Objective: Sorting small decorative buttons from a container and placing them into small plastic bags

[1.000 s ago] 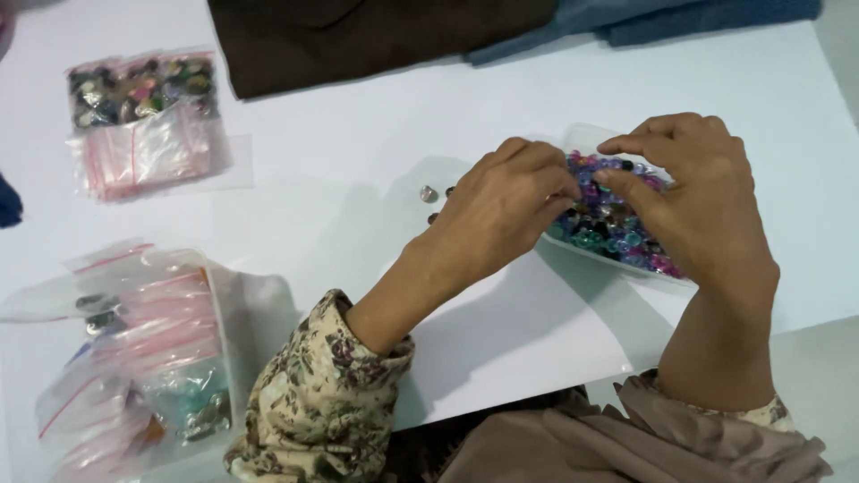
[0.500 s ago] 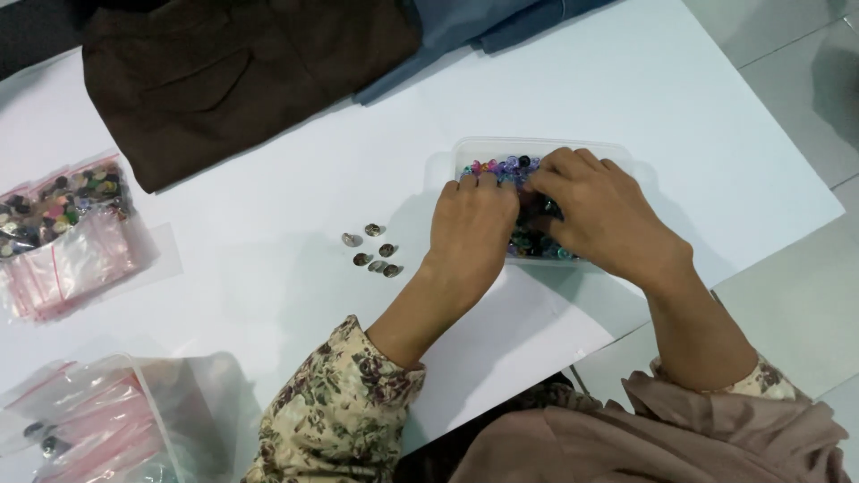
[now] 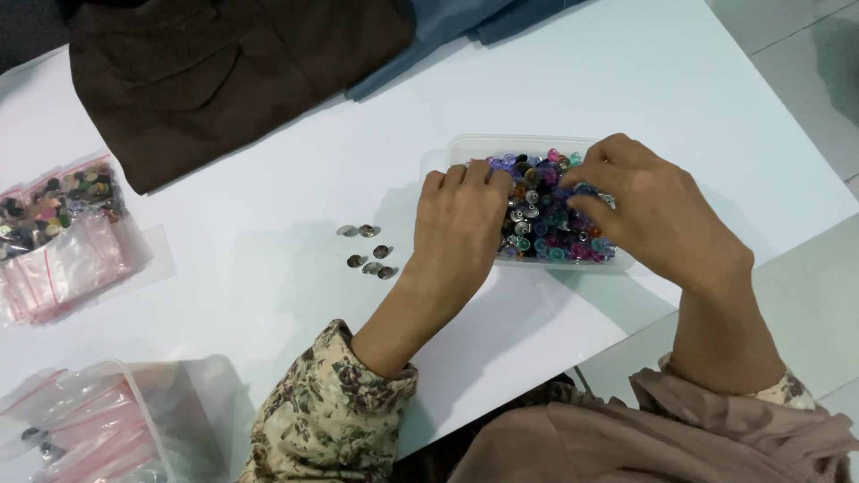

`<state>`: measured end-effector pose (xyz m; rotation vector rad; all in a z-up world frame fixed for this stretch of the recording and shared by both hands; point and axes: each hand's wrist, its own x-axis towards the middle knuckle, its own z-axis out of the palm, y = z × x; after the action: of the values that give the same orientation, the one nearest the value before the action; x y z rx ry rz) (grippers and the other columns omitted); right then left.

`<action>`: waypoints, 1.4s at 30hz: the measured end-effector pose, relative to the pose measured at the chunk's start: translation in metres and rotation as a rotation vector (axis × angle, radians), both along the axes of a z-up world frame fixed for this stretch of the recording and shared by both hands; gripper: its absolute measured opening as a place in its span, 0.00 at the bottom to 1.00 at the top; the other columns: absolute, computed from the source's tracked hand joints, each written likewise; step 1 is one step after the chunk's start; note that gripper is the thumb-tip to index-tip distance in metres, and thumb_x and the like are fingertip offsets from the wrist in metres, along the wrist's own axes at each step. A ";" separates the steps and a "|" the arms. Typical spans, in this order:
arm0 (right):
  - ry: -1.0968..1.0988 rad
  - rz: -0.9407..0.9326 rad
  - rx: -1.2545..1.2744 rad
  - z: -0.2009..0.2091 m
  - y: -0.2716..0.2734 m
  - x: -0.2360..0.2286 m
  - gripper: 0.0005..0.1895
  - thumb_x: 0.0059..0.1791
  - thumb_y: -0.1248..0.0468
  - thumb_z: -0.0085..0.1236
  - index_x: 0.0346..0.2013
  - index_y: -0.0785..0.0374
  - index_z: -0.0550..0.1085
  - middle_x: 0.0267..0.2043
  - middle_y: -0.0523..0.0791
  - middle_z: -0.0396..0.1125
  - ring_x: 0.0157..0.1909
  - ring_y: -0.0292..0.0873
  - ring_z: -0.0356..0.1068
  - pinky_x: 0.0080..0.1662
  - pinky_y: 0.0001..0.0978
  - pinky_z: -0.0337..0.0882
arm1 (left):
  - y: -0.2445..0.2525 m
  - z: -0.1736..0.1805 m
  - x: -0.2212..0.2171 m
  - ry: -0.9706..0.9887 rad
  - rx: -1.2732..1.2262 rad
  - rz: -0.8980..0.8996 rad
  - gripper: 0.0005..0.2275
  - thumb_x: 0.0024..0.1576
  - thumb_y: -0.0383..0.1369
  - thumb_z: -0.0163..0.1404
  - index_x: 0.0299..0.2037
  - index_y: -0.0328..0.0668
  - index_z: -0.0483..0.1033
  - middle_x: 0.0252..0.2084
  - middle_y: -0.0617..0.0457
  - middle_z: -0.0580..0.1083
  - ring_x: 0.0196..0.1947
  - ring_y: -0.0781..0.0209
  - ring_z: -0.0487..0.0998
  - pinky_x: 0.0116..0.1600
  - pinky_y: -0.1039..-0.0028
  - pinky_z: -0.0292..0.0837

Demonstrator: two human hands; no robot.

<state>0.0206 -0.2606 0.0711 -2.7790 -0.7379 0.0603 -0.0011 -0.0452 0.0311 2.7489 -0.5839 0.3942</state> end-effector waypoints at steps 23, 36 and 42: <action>-0.048 0.147 -0.104 -0.035 0.002 0.005 0.11 0.53 0.58 0.54 0.46 0.53 0.81 0.41 0.43 0.69 0.48 0.52 0.69 0.49 0.49 0.69 | 0.008 -0.028 0.012 0.087 -0.036 0.002 0.10 0.61 0.33 0.49 0.30 0.55 0.84 0.34 0.55 0.75 0.39 0.50 0.75 0.58 0.57 0.57; 0.027 0.183 0.141 -0.055 0.007 0.018 0.13 0.52 0.62 0.55 0.50 0.58 0.81 0.43 0.44 0.70 0.51 0.49 0.69 0.49 0.43 0.70 | 0.016 -0.015 0.014 0.345 -0.150 -0.001 0.12 0.64 0.35 0.43 0.40 0.54 0.84 0.37 0.54 0.80 0.38 0.50 0.76 0.58 0.58 0.54; 0.205 0.138 0.403 -0.039 0.005 0.013 0.10 0.53 0.63 0.57 0.46 0.62 0.82 0.44 0.44 0.72 0.45 0.40 0.72 0.50 0.32 0.69 | 0.015 -0.010 0.014 0.415 -0.158 -0.029 0.12 0.59 0.30 0.46 0.40 0.59 0.85 0.39 0.58 0.81 0.43 0.55 0.77 0.59 0.58 0.54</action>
<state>0.0340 -0.2554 0.0316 -2.2993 -0.7886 0.1974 0.0134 -0.0299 0.0213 2.5577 -0.4595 -0.1339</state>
